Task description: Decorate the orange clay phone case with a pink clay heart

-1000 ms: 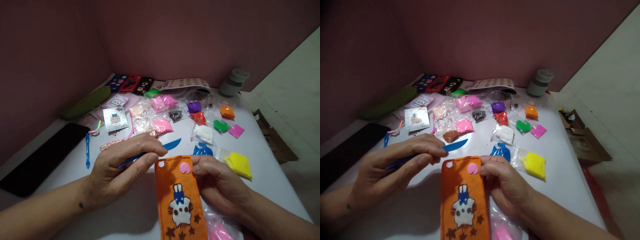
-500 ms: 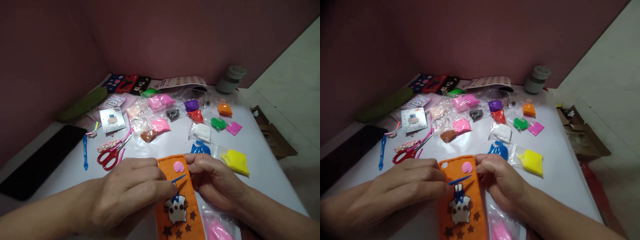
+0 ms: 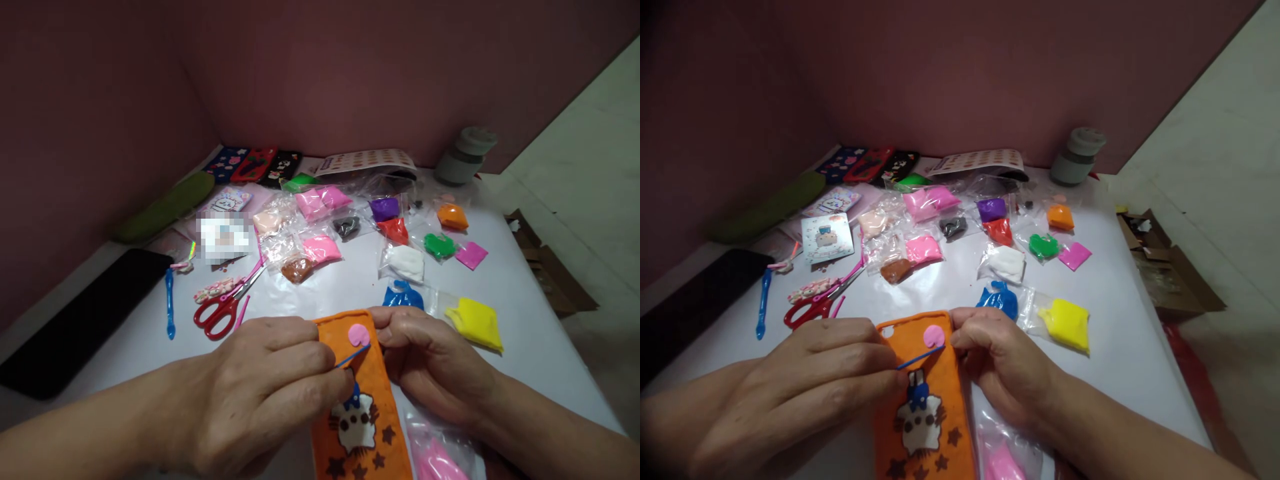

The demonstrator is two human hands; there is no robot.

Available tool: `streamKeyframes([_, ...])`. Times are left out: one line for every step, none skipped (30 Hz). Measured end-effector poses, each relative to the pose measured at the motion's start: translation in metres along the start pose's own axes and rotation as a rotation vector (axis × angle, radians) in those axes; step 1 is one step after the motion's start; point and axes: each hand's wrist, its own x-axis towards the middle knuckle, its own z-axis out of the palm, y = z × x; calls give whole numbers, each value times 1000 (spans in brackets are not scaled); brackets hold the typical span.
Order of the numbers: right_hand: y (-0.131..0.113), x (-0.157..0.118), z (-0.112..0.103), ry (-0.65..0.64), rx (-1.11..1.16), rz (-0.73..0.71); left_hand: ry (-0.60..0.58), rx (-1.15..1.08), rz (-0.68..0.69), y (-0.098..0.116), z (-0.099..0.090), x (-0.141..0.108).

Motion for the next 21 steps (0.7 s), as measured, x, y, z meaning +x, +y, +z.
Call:
streamKeyframes([0,1,0,-4,-1,2,2,2,5,-1,1,1])
streamKeyframes([0,1,0,-7,-2,5,2,2,12,-2,2,1])
streamKeyframes([0,2,0,-7,-1,7,9,5,30,-3,3,1])
streamKeyframes([0,3,0,-6,1,7,16,8,50,-3,4,0])
streamKeyframes([0,3,0,-4,3,7,37,18,65,-4,5,-1])
streamKeyframes([1,3,0,-1,7,6,60,34,61,-3,7,-2])
streamKeyframes([1,3,0,1,10,3,77,55,57,-3,8,-4])
streamKeyframes([2,3,-1,3,14,0,92,81,45,-2,9,-6])
streamKeyframes([2,3,-1,5,15,-2,81,90,61,0,10,-7])
streamKeyframes([2,3,-1,4,14,-2,73,97,62,1,11,-8])
streamKeyframes([2,2,-1,2,15,0,72,106,55,3,12,-9])
streamKeyframes([1,2,-1,-1,13,3,76,122,21,3,12,-10])
streamKeyframes([1,2,-1,-2,12,6,81,133,-2,4,12,-10])
streamKeyframes([1,2,-1,-1,11,8,89,146,-31,3,11,-10])
streamKeyframes([0,2,0,1,11,10,71,133,7,2,10,-10])
streamKeyframes([0,1,0,4,11,11,63,120,52,1,9,-9])
streamKeyframes([0,1,-1,8,10,12,48,113,93,0,8,-9])
streamKeyframes([0,1,-1,10,10,12,32,117,99,-1,7,-8])
streamKeyframes([1,1,-1,12,9,11,21,129,93,-2,6,-8])
streamKeyframes([1,2,-1,15,7,9,14,141,87,-2,5,-7])
streamKeyframes([2,2,-2,17,6,6,8,148,99,-1,5,-7])
